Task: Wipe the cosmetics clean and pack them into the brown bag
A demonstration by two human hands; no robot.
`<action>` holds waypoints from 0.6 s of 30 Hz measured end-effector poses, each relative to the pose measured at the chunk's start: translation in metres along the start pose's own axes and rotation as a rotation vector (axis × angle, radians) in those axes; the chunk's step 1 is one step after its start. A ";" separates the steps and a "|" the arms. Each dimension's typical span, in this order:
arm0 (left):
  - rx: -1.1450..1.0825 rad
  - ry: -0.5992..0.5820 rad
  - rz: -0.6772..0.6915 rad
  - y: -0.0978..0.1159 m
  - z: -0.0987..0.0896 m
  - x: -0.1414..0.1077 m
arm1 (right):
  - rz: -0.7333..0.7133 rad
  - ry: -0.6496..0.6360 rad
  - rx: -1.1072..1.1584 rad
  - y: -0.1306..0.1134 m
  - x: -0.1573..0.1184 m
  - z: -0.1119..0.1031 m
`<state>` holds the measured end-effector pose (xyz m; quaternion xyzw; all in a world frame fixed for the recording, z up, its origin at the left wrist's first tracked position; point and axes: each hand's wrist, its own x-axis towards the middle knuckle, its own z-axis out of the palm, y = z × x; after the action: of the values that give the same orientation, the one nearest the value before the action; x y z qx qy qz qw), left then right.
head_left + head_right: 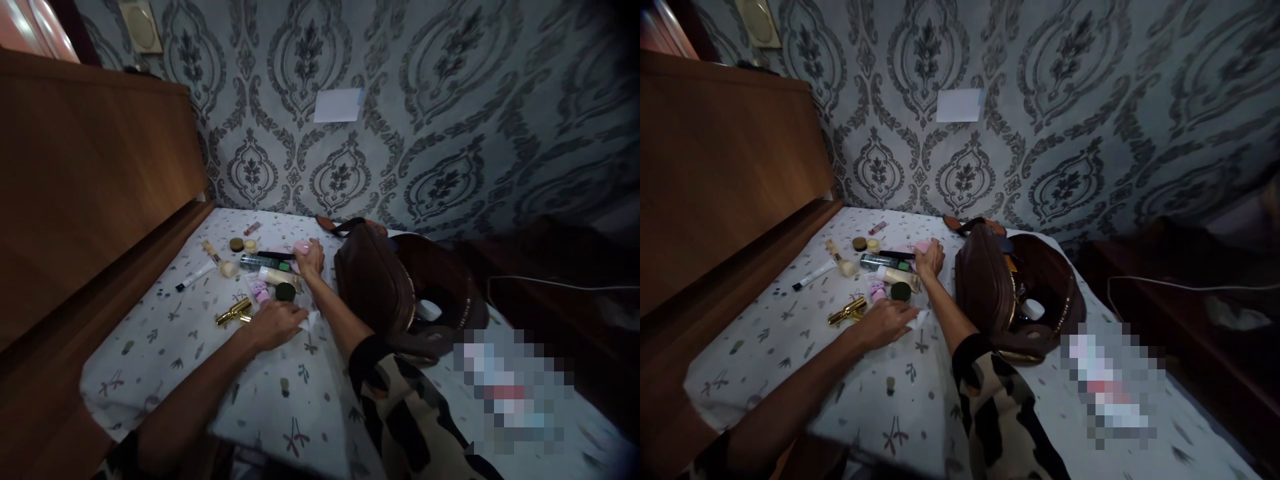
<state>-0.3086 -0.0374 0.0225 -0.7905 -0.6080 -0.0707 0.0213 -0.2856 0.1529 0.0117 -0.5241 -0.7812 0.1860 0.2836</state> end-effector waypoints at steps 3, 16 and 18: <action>-0.045 0.079 -0.064 -0.008 0.004 -0.001 | -0.022 0.065 0.076 0.000 -0.011 -0.006; -0.690 0.818 -0.595 -0.018 -0.013 0.000 | -0.039 -0.115 0.983 0.016 -0.105 -0.056; -0.690 0.866 -0.617 -0.019 -0.015 0.000 | 0.021 -0.211 1.140 0.022 -0.120 -0.060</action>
<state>-0.3287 -0.0344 0.0361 -0.4401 -0.6862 -0.5791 -0.0121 -0.1972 0.0497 0.0153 -0.2749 -0.5765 0.6313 0.4399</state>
